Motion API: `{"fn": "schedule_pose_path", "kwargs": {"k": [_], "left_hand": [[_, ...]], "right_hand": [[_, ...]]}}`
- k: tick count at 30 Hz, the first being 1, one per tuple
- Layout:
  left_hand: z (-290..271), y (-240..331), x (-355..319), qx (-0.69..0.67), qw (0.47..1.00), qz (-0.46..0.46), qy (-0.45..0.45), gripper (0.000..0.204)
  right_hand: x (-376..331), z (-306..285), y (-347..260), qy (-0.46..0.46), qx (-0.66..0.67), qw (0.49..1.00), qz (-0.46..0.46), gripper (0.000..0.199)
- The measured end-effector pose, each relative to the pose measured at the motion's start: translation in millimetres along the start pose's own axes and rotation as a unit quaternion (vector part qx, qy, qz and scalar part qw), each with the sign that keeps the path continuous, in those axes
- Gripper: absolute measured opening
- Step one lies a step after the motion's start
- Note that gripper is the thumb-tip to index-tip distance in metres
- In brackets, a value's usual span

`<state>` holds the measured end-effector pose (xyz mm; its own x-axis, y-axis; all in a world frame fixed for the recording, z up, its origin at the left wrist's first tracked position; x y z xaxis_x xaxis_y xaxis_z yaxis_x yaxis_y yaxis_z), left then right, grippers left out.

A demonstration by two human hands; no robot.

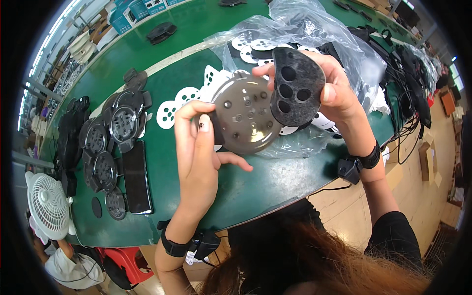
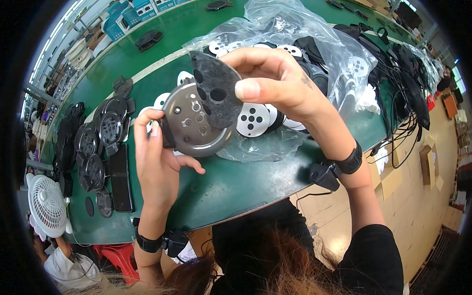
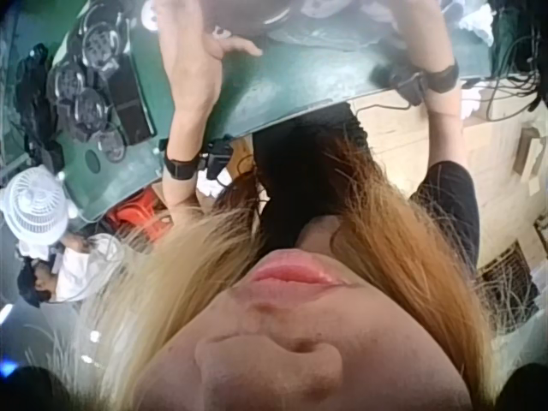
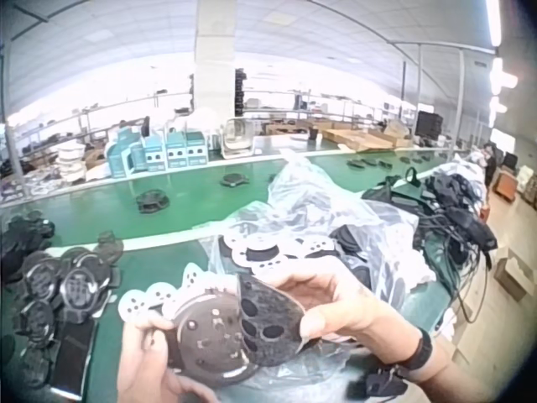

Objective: Assembling small electronic components by placing white plastic caps onto circular bases.

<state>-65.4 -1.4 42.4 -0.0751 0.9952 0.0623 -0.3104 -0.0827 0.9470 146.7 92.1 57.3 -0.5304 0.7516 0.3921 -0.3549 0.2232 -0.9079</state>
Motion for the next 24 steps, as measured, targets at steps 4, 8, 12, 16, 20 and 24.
{"fn": "schedule_pose_path", "kwargs": {"k": [4, 8, 12, 16, 20, 24], "left_hand": [[0.6, 4.5, -1.9, 0.004, 0.998, 0.066, 0.003, 0.027], [3.3, 4.5, -3.2, -0.007, 0.994, 0.103, 0.020, 0.031], [4.3, 7.8, -3.0, 0.001, 0.994, 0.102, 0.034, 0.042], [5.5, 10.5, -2.4, -0.009, 0.995, 0.094, 0.014, 0.045], [5.9, 8.6, -2.7, -0.008, 0.996, 0.092, 0.009, 0.039], [6.2, 1.9, -4.0, 0.068, 0.989, 0.130, 0.030, 0.042]], "right_hand": [[-0.8, 1.6, -2.3, 0.043, -0.034, 0.998, 0.004, 0.043], [0.1, 3.6, -5.3, 0.064, -0.053, 0.997, 0.002, 0.038], [1.0, 7.6, -7.7, 0.106, -0.102, 0.989, 0.016, 0.033], [-0.7, 15.7, -6.5, 0.147, -0.131, 0.980, 0.021, 0.022], [0.7, 20.8, -2.8, 0.148, -0.210, 0.966, -0.030, 0.018], [0.7, 21.1, -0.7, 0.148, -0.234, 0.960, -0.044, 0.017]]}}
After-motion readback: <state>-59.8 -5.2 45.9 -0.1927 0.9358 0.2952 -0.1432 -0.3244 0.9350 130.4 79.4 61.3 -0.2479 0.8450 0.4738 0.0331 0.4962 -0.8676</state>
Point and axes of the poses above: each hand's wrist, its own x-axis towards the middle knuckle, its own z-axis out of the palm, y = z × x, the point moved 1 cm from there along x, towards the middle knuckle, and after that the axes turned 8 degrees about y, right-handed, at the moved point
